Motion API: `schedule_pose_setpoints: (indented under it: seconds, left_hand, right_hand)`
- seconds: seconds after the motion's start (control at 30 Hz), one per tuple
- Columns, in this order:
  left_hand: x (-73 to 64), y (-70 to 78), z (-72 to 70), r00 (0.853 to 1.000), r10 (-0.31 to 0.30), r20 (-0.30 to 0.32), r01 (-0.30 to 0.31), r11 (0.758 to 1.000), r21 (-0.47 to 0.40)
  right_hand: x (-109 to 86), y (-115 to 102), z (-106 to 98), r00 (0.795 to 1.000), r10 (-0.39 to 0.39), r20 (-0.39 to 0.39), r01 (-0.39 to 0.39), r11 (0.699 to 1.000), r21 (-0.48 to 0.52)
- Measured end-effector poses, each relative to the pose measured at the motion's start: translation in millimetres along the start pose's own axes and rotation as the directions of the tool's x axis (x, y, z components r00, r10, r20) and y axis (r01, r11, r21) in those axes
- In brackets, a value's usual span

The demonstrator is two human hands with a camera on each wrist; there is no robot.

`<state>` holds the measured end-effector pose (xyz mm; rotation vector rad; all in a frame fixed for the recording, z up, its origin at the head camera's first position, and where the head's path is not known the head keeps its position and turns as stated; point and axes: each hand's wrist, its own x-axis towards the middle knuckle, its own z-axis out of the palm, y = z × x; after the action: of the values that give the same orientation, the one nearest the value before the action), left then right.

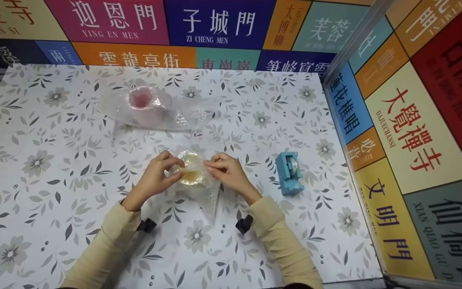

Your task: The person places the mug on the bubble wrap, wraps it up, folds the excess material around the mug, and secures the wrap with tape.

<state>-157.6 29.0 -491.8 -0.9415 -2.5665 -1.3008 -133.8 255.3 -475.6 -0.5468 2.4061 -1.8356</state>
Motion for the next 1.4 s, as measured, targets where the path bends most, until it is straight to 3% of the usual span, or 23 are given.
schedule_pose_setpoints:
  seconds: [0.1, 0.3, 0.53, 0.63, 0.73, 0.83, 0.93, 1.0, 1.1, 1.27, 1.4]
  left_hand:
    - [-0.7, -1.2, -0.3, 1.000, 0.018, 0.014, -0.018, 1.000, -0.006]
    - [1.1, 0.5, -1.8, 0.999, 0.030, 0.038, -0.032, 0.998, 0.057]
    - [7.0, 11.1, 2.2, 1.000, -0.013, 0.016, 0.010, 0.984, 0.179]
    - [6.6, 14.1, 5.3, 0.999, 0.034, -0.012, -0.030, 0.970, 0.242]
    - [5.0, 14.4, 8.2, 0.992, 0.119, -0.047, -0.099, 0.947, 0.307]
    - [4.9, 12.2, 11.7, 0.964, 0.254, -0.079, -0.197, 0.882, 0.427]
    - [5.0, 6.8, 14.7, 0.911, 0.395, -0.116, -0.281, 0.802, 0.527]
    - [4.4, 1.7, 16.0, 0.876, 0.459, -0.144, -0.315, 0.773, 0.551]
    - [4.1, -6.3, 17.2, 0.843, 0.509, -0.175, -0.355, 0.770, 0.529]
    - [8.5, -14.1, 15.7, 0.823, 0.543, -0.169, -0.420, 0.781, 0.462]
    - [11.7, -19.4, 14.9, 0.804, 0.570, -0.167, -0.465, 0.779, 0.420]
  right_hand:
    - [3.5, 9, 2, 0.996, -0.090, 0.009, 0.090, 0.983, -0.163]
    - [9.3, 10, 3, 0.974, -0.213, 0.080, 0.227, 0.898, -0.376]
    - [7.6, 10, 6, 0.960, -0.271, 0.075, 0.276, 0.852, -0.444]
    - [6.6, 11, 8, 0.953, -0.297, 0.058, 0.290, 0.843, -0.453]
    - [6.0, 12, 10, 0.947, -0.320, 0.040, 0.301, 0.833, -0.464]
    - [5.5, 11, 13, 0.945, -0.326, 0.011, 0.292, 0.830, -0.476]
    - [4.7, 12, 15, 0.946, -0.325, -0.013, 0.279, 0.830, -0.484]
    - [4.2, 11, 17, 0.945, -0.326, -0.024, 0.273, 0.827, -0.491]
    - [2.1, 10, 21, 0.944, -0.328, -0.041, 0.262, 0.820, -0.509]
    - [-2.9, 6, 24, 0.946, -0.319, -0.057, 0.248, 0.824, -0.510]
    - [-12.5, 7, 18, 0.946, -0.317, -0.068, 0.255, 0.857, -0.447]
